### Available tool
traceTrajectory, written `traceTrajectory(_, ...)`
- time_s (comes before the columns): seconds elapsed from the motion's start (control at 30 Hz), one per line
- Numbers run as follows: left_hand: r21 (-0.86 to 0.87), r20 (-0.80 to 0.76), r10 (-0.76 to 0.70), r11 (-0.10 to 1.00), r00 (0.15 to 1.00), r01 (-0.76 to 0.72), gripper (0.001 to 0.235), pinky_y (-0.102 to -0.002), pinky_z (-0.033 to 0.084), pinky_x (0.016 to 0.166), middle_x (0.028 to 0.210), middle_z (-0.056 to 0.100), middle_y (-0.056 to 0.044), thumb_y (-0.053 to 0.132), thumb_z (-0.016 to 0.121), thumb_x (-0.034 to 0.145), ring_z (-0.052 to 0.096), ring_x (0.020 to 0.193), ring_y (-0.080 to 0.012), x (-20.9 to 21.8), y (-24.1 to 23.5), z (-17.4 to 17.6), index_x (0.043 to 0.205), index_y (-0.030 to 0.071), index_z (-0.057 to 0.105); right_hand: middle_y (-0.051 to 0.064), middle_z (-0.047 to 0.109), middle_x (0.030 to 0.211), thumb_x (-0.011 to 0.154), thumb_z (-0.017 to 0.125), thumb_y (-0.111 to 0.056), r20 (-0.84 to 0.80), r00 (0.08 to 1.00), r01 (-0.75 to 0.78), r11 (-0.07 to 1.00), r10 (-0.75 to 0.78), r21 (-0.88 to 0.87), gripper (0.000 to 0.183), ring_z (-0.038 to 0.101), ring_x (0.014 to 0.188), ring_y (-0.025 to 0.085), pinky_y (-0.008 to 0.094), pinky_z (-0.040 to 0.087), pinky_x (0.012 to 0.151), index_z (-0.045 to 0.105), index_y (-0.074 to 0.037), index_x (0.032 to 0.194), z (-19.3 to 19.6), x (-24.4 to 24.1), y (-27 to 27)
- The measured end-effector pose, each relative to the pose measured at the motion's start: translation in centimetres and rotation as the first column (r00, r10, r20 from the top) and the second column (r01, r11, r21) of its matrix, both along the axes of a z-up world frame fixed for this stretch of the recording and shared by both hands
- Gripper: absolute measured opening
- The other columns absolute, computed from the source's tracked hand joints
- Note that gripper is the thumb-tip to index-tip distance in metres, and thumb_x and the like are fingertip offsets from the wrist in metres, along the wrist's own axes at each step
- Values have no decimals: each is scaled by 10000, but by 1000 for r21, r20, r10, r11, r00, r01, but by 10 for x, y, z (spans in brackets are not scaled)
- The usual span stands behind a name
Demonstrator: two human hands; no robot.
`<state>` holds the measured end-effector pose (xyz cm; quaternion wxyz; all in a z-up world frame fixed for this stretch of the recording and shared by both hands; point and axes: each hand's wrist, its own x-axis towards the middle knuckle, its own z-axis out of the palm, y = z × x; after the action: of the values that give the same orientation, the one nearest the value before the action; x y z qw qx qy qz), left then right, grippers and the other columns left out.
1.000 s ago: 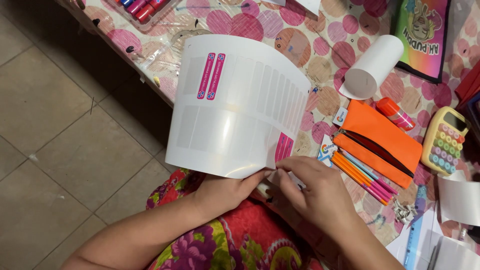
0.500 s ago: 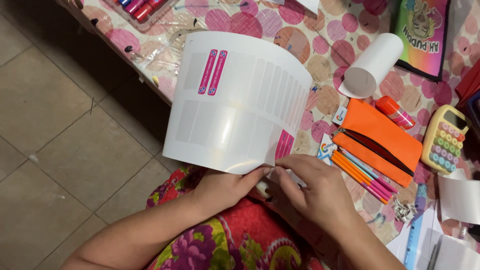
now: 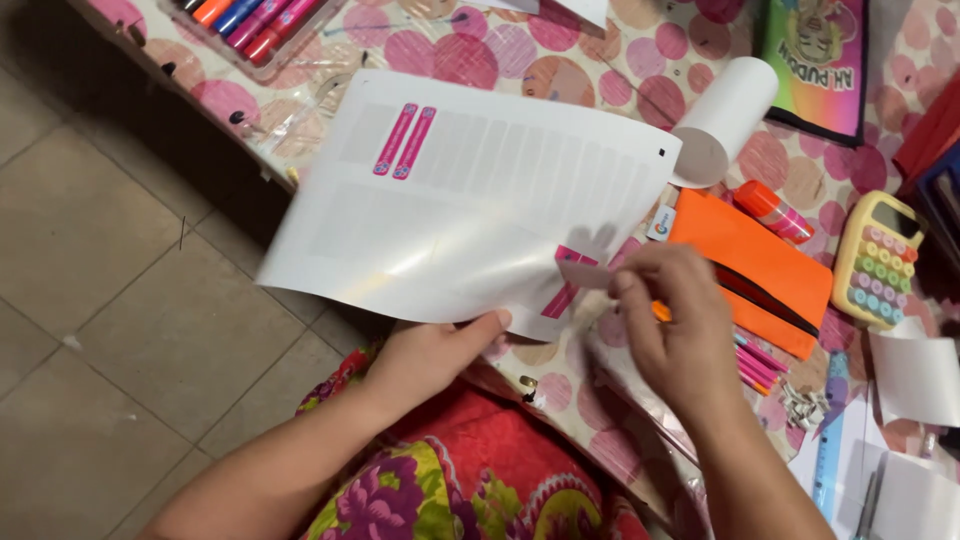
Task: Peeling small labels from a sheet and wrapping them around pens
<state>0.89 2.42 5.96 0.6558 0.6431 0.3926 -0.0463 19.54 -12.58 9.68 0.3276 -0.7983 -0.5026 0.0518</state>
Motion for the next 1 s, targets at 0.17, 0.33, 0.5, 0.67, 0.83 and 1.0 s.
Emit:
traceTrajectory(0.17, -267, 205, 226, 949, 952, -168, 217, -271, 622, 616, 729, 791, -79, 198, 744, 896, 732, 613, -152, 15, -10, -43, 802, 8, 791, 148, 686, 955, 1050, 645, 107, 323, 938, 82, 987, -124, 141, 79, 646, 1032, 334, 429, 509, 953, 678, 36, 1052, 25, 7, -40)
traceTrajectory(0.33, -264, 352, 273, 947, 895, -185, 222, -246, 562, 613, 748, 791, -76, 241, 750, 909, 729, 670, -130, 34, 0, -43, 777, 64, 747, 271, 644, 938, 1076, 605, 149, 113, 954, 231, 921, -278, 314, 75, 679, 783, 309, 382, 601, 764, 583, 169, 1145, 8, 0, -120)
traceTrajectory(0.5, -506, 317, 560, 783, 766, -363, 173, -390, 625, 975, 1031, 731, -183, 60, 664, 951, 749, 1036, -285, 11, -19, -39, 1079, 9, 560, 214, 723, 954, 1037, 704, 136, 192, 850, 445, 864, -490, 235, 43, 733, 853, 269, 314, 569, 795, 685, 109, 1064, -9, -36, -197)
traceTrajectory(0.67, 81, 541, 70, 988, 838, -134, 673, -220, 486, 857, 1103, 620, -115, 14, 665, 895, 576, 900, -125, -13, -73, -25, 1484, 70, 345, 183, 755, 1020, 938, 612, -10, -375, 682, 718, 672, -628, 181, 163, 753, 939, 227, 276, 604, 884, 709, 59, 1049, -16, -88, -217)
traceTrajectory(0.83, 210, 312, -564, 826, 764, 524, 340, -243, 567, 686, 891, 746, 55, 260, 711, 920, 718, 767, -80, 37, -108, -12, 1239, 148, 679, 128, 782, 982, 939, 622, -114, -259, 777, 616, 777, -574, 127, 172, 769, 879, 191, 284, 609, 826, 745, -9, 997, -39, -96, -253)
traceTrajectory(1.0, 31, 267, -731, 657, 627, 753, 489, -290, 548, 612, 870, 738, 27, 399, 665, 931, 716, 719, -123, 79, -144, 8, 1337, 133, 603, 92, 770, 1115, 851, 766, -150, -129, 733, 678, 730, -667, 79, 181, 318, 383, 30, 217, 280, 411, 770, -108, 1027, -56, -113, -276)
